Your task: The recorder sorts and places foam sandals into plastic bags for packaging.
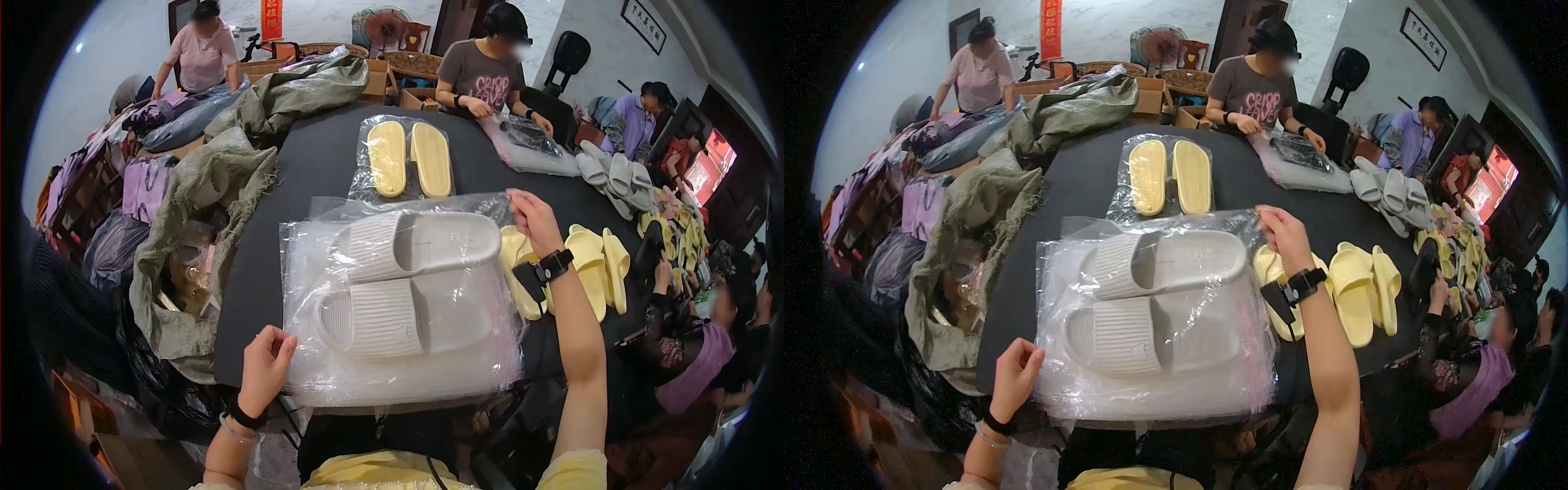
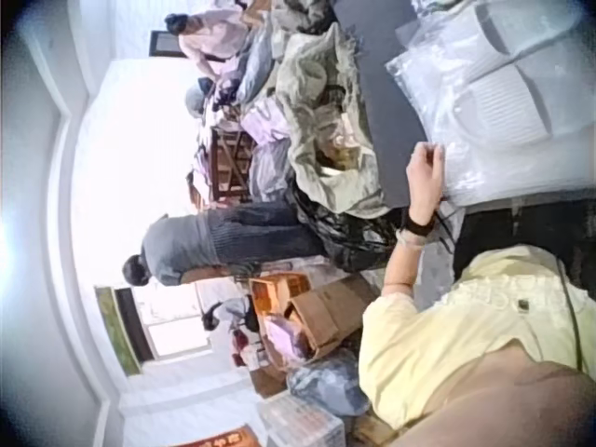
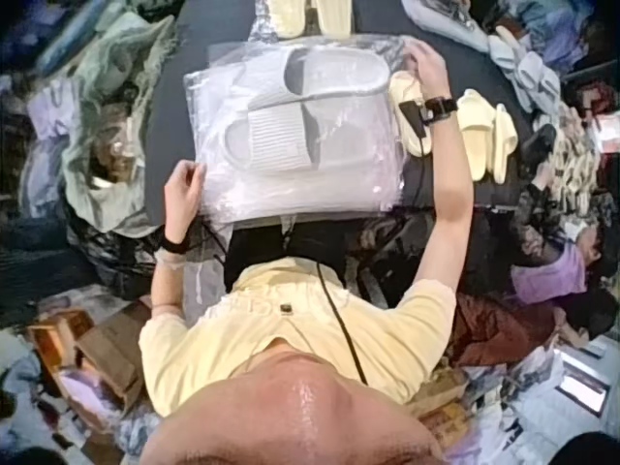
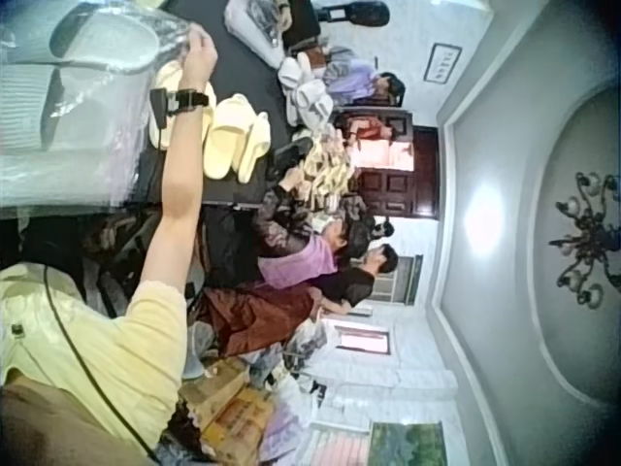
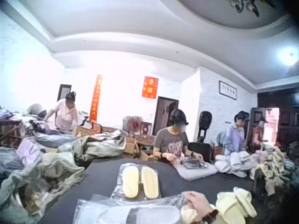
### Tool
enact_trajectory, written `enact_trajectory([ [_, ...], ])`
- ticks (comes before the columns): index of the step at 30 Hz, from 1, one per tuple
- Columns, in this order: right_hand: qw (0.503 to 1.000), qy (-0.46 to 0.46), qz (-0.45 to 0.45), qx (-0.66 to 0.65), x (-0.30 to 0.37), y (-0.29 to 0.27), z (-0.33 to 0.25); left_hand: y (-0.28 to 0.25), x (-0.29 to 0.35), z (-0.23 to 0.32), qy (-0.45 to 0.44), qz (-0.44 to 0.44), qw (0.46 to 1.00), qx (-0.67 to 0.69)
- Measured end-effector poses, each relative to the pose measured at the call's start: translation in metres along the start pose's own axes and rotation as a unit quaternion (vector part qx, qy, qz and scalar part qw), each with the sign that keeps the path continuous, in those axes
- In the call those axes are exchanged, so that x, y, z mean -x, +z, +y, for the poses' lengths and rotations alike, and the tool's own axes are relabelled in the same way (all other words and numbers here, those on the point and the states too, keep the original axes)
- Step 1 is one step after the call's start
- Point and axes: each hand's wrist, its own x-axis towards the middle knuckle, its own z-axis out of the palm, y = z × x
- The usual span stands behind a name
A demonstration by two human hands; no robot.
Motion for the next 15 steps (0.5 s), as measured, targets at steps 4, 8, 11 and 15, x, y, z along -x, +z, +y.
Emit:
enact_trajectory([
  [4,0.986,0.074,-0.055,-0.143,0.001,0.028,0.005,0.008,0.013,-0.006,0.028,-0.011,0.979,-0.204],
  [8,0.986,0.165,-0.001,-0.020,-0.008,-0.022,0.063,0.017,0.011,-0.007,0.035,0.007,0.977,-0.208],
  [11,0.973,0.151,-0.059,0.163,-0.005,-0.018,0.079,0.018,0.013,-0.020,0.081,0.072,0.972,-0.209],
  [15,0.934,0.222,-0.152,0.234,0.004,0.006,0.072,0.016,0.015,-0.025,0.084,0.054,0.972,-0.214],
])
